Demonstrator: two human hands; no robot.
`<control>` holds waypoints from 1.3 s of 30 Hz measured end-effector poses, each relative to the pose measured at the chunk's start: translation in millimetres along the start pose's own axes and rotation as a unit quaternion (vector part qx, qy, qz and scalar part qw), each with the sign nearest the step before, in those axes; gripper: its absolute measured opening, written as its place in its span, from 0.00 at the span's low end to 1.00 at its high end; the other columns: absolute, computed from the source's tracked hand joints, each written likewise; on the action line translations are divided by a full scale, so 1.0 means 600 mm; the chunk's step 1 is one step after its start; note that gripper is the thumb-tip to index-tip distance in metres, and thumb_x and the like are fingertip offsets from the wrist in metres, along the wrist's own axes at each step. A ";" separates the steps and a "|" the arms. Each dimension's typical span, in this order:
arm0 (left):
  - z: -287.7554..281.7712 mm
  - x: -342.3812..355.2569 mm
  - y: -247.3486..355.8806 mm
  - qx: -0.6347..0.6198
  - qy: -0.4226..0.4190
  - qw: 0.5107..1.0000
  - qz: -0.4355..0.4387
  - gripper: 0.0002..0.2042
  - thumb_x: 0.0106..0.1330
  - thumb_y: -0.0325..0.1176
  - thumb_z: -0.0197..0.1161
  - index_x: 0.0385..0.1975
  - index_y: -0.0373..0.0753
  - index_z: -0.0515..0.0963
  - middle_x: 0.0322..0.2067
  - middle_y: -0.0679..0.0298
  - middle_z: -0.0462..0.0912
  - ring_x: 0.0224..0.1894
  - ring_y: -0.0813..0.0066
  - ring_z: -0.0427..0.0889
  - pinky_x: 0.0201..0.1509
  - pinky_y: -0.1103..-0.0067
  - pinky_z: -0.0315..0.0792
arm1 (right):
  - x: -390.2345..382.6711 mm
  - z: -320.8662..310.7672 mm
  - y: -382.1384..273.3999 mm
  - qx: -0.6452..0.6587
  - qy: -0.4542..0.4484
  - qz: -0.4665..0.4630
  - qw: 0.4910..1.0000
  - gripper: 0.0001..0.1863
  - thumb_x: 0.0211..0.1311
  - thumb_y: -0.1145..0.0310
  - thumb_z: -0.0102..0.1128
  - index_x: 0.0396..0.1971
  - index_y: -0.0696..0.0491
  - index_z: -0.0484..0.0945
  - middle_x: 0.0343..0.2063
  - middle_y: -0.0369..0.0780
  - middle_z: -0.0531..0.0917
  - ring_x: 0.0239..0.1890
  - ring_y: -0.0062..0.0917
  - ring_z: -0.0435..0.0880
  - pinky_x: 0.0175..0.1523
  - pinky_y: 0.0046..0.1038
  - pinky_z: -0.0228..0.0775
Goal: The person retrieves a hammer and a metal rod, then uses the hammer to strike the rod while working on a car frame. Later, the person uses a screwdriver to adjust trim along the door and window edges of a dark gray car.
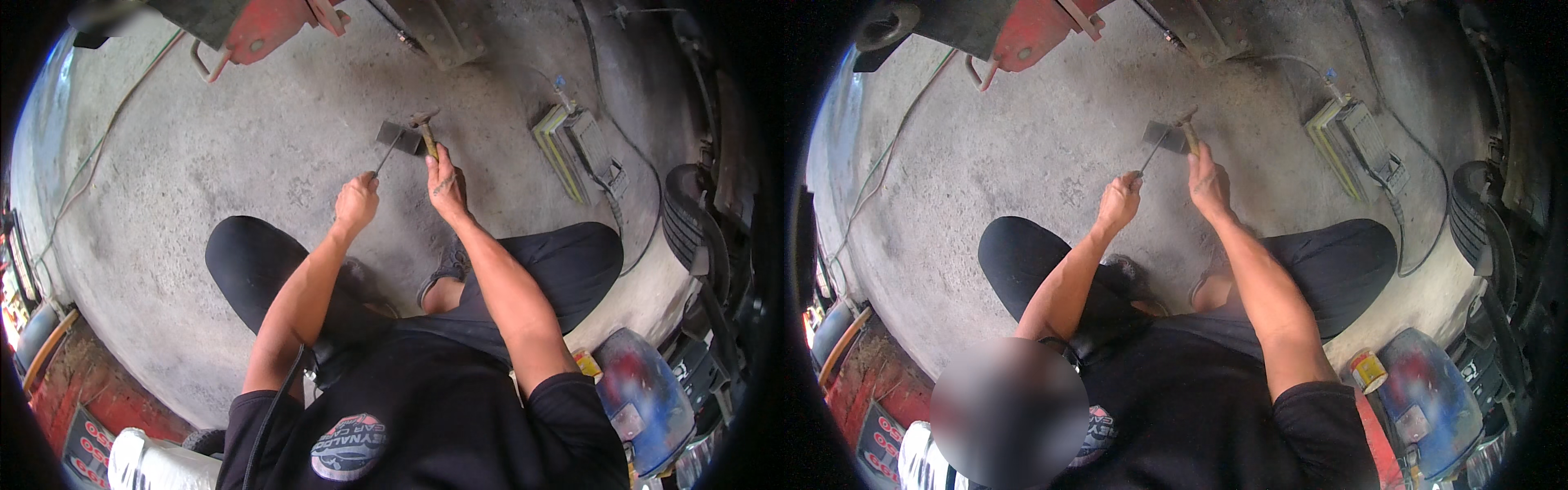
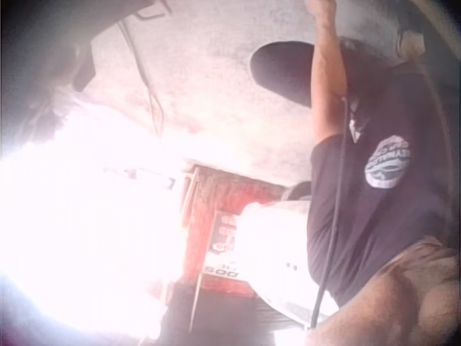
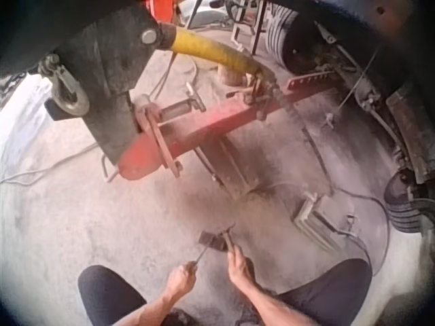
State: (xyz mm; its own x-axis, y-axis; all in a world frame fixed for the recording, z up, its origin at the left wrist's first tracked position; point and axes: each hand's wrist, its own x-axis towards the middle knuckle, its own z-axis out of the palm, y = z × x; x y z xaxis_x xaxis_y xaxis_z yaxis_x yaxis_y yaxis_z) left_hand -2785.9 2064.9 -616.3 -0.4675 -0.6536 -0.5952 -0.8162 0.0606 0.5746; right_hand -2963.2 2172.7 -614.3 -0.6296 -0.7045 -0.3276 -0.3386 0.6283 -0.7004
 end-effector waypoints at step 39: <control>0.043 -0.010 0.008 -0.070 0.023 0.997 -0.010 0.15 0.71 0.35 0.53 0.50 0.37 0.81 0.40 0.43 0.85 0.47 0.41 0.82 0.52 0.60 0.75 | 0.014 0.012 0.029 -0.149 -0.055 -0.031 0.987 0.12 0.75 0.65 0.49 0.47 0.57 0.64 0.30 0.57 0.83 0.36 0.56 0.83 0.36 0.52 0.73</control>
State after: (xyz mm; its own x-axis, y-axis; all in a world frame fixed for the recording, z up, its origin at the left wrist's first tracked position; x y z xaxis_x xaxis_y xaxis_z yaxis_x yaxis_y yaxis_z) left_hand -2795.9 2088.8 -624.5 -0.4335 -0.6879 -0.5821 -0.7676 -0.0566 0.6385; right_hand -2969.6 2175.4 -633.8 -0.5268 -0.7660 -0.3684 -0.5751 0.6404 -0.5091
